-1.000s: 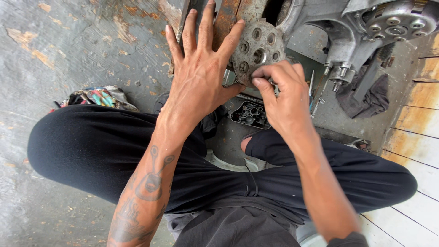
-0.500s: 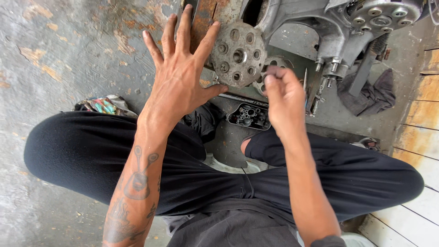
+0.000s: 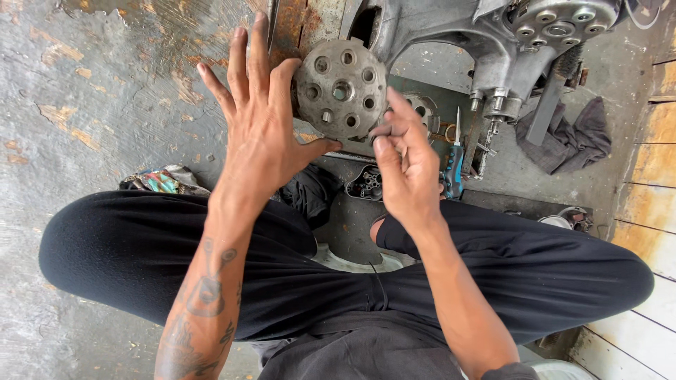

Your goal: The person is sitting on the floor and cleaning the holes of a metal engine part using a small tool. They repeatedly insert and twist the tool inside the holes to remove debris.

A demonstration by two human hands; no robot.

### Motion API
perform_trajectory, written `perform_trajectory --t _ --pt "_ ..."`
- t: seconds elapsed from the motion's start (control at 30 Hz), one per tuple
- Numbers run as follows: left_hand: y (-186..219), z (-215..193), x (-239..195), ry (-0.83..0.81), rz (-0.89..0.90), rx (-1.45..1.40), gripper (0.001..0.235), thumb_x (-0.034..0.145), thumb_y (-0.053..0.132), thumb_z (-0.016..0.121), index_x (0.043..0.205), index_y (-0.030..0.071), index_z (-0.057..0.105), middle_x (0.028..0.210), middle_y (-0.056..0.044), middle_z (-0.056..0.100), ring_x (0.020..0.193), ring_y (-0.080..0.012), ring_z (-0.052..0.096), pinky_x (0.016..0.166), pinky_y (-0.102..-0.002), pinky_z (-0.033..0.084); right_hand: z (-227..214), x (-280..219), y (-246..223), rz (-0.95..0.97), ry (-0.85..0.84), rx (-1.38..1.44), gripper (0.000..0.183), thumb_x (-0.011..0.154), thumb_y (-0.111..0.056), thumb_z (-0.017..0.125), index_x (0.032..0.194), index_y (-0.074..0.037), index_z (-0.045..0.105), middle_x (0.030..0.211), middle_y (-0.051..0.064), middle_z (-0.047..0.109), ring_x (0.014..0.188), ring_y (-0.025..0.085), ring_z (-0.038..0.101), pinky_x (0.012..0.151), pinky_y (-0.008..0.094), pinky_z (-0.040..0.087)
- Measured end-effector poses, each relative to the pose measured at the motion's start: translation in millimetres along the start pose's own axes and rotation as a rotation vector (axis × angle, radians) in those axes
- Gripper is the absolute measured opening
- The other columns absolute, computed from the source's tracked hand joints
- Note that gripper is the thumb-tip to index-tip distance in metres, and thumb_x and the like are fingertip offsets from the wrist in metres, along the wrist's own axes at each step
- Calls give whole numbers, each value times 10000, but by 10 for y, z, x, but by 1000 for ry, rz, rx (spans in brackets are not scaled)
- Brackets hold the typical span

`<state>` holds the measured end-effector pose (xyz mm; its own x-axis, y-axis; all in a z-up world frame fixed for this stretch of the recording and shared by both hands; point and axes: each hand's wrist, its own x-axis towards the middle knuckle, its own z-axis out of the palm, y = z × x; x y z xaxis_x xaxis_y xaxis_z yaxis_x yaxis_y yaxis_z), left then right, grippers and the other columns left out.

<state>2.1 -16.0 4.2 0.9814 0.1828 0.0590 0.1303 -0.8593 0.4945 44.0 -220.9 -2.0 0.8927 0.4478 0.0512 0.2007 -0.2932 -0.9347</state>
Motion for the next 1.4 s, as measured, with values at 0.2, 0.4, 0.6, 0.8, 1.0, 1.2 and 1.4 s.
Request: perform_trajectory --t 0.2,0.4,0.6,0.8,1.0,1.2,1.4 --pt "157 196 -61 135 -82 172 985 647 633 984 1294 32 548 1624 -236 118 1519 -443 111 1132 -795 36 -91 294 47 67 -41 0 229 1039 -235 504 1160 -58 584 1414 67 508 792 103 571 733 242 484" --pt "132 89 -76 58 -53 183 974 621 630 957 1260 40 520 1611 -266 171 1496 -475 154 1100 -807 64 -54 372 -70 -42 46 -240 260 1036 -288 471 1065 -58 590 1349 127 481 1217 218 546 807 304 546" --pt "-22 -94 -53 -28 -46 58 873 704 391 928 1408 118 489 1600 -249 97 1490 -482 111 1096 -826 64 138 207 -85 -88 18 -318 77 1020 -65 571 1065 -44 630 1010 69 625 849 184 580 753 306 465" --pt "-11 -57 -73 -21 -26 63 787 832 426 872 1445 133 475 1597 -221 112 1478 -485 162 1099 -816 123 183 254 -149 -172 -42 -409 98 1014 -21 593 1100 -9 639 1057 118 638 960 256 649 832 353 510" --pt "-11 -48 -79 -18 -26 53 771 842 416 872 1443 142 475 1596 -216 107 1482 -479 174 1099 -818 135 205 220 -169 -137 -51 -526 126 1007 -29 598 1125 -21 642 1049 109 554 943 275 611 816 390 487" --pt "-15 -40 -68 -30 -38 52 794 795 417 878 1433 159 481 1603 -211 98 1488 -470 178 1105 -812 132 171 221 -182 -138 -2 -464 93 982 16 644 1067 -17 665 1009 112 588 927 246 630 827 347 496" --pt "-16 -43 -52 -24 -41 48 777 782 398 884 1399 148 482 1591 -218 128 1473 -478 194 1093 -812 149 265 281 -87 -223 48 -602 71 954 -62 698 1014 -81 667 1035 80 579 965 277 545 895 393 409"
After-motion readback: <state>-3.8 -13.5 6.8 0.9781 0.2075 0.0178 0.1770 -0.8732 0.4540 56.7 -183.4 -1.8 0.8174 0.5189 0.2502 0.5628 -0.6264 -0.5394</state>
